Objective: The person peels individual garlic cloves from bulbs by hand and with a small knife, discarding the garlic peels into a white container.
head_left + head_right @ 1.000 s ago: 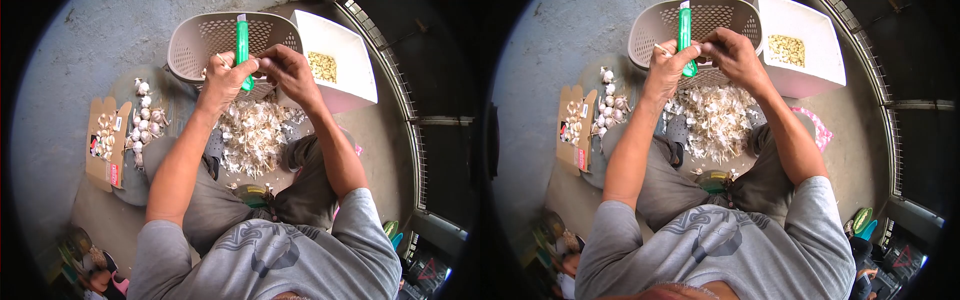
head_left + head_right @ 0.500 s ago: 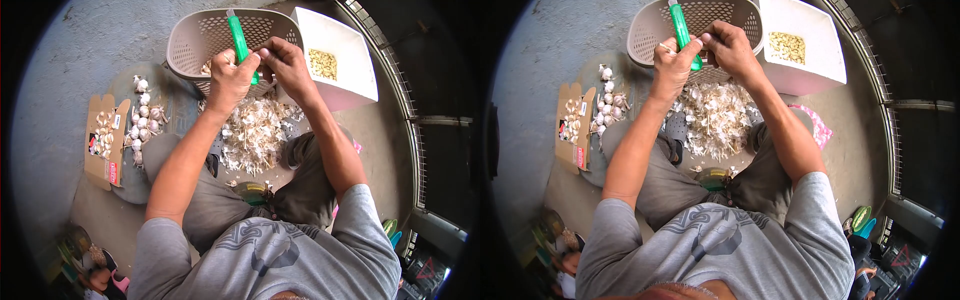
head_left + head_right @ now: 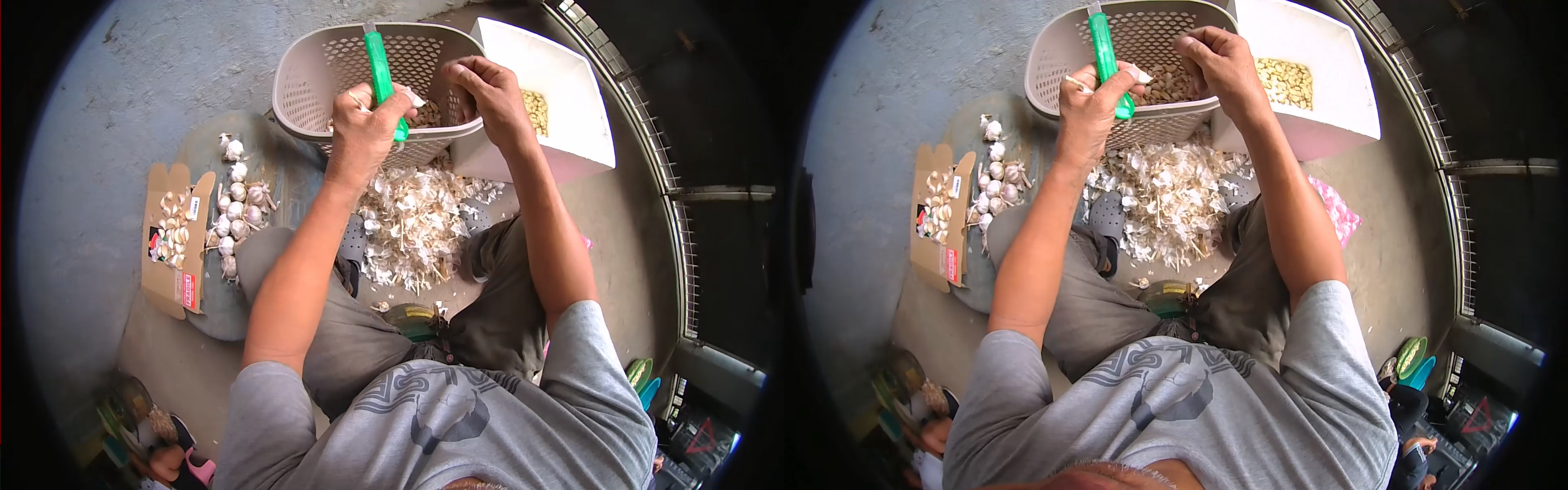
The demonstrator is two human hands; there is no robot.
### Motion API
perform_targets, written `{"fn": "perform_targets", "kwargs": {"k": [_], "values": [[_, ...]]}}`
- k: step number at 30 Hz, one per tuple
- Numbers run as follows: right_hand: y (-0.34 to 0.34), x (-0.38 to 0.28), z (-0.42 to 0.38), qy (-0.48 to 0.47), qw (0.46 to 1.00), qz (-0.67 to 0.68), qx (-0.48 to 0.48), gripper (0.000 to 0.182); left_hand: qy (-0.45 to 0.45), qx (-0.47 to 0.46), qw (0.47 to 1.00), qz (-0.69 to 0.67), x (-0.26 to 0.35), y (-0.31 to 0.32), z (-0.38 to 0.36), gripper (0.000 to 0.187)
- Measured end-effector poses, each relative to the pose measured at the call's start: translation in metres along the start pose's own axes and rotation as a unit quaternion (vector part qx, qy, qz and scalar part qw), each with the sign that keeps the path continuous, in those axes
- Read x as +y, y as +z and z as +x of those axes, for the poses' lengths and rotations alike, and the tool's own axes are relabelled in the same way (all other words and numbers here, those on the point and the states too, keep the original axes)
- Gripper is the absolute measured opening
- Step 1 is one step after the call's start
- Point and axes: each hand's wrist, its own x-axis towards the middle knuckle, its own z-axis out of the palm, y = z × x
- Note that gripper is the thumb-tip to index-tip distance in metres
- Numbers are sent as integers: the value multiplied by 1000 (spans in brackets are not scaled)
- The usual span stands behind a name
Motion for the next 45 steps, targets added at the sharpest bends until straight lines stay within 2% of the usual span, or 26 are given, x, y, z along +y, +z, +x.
{"fn": "perform_targets", "kwargs": {"k": [2,3,8,9,10,12,15,18,20,22,24,25,26,28,30,31,32,34,35,38,40,42,45], "values": [[7,1,2,-46,997,10,53,36,1,13,1000,15,-4,-1,6,21],[4,4,5,-91,988,-99,71,45,-7,21,1000,7,-6,-1,10,21],[3,6,0,30,995,-48,-77,36,-15,28,999,-10,-15,-4,22,18],[15,-1,-7,9,993,-82,-79,31,-10,24,1000,-9,-18,-3,22,18],[22,-2,-11,19,994,-33,-101,28,-11,14,1000,-15,-20,-3,21,18],[27,0,-10,-2,989,-40,-140,31,-15,-6,1000,-24,-21,-3,20,19],[23,-3,-5,28,989,-53,-137,34,-32,0,997,-66,-15,-2,17,22],[30,4,-3,-123,978,-166,-5,36,-48,29,998,-41,-10,-1,18,25],[26,17,5,-231,933,-274,32,39,-42,15,998,-34,-13,-1,20,26],[25,19,9,-210,965,-156,-14,41,-30,-15,999,27,-12,-2,21,25],[31,14,2,-61,996,-46,-52,40,-16,-59,988,142,-11,-1,16,24],[37,6,-6,17,997,11,-69,40,-57,-65,966,245,-1,7,12,21],[45,-2,-12,31,997,-20,-66,37,-97,-71,942,313,9,16,7,22],[43,1,-10,15,993,-98,-63,32,-23,-96,959,267,-3,19,1,30],[39,10,-3,8,1000,-8,-18,26,-30,-121,980,156,-11,19,4,27],[34,3,-4,39,994,99,2,20,-33,-132,986,99,-15,18,7,25],[25,10,3,30,983,179,7,18,-51,-122,991,19,-20,15,10,23],[10,8,3,-19,973,229,-9,18,-83,-99,981,-143,-13,10,16,17],[5,9,1,-14,971,240,9,22,-113,-89,977,-157,-9,1,16,15],[7,-1,-8,-5,995,85,-48,26,-116,-42,947,-297,-16,-9,22,13],[32,-16,-21,46,996,-22,-75,28,-131,-40,935,-328,-16,-9,25,16],[41,-10,-24,18,990,-69,-124,23,-140,-56,923,-353,-30,-13,28,17],[44,-7,-25,-23,993,-61,-97,22,-144,-50,919,-365,-30,-9,23,19]]}}
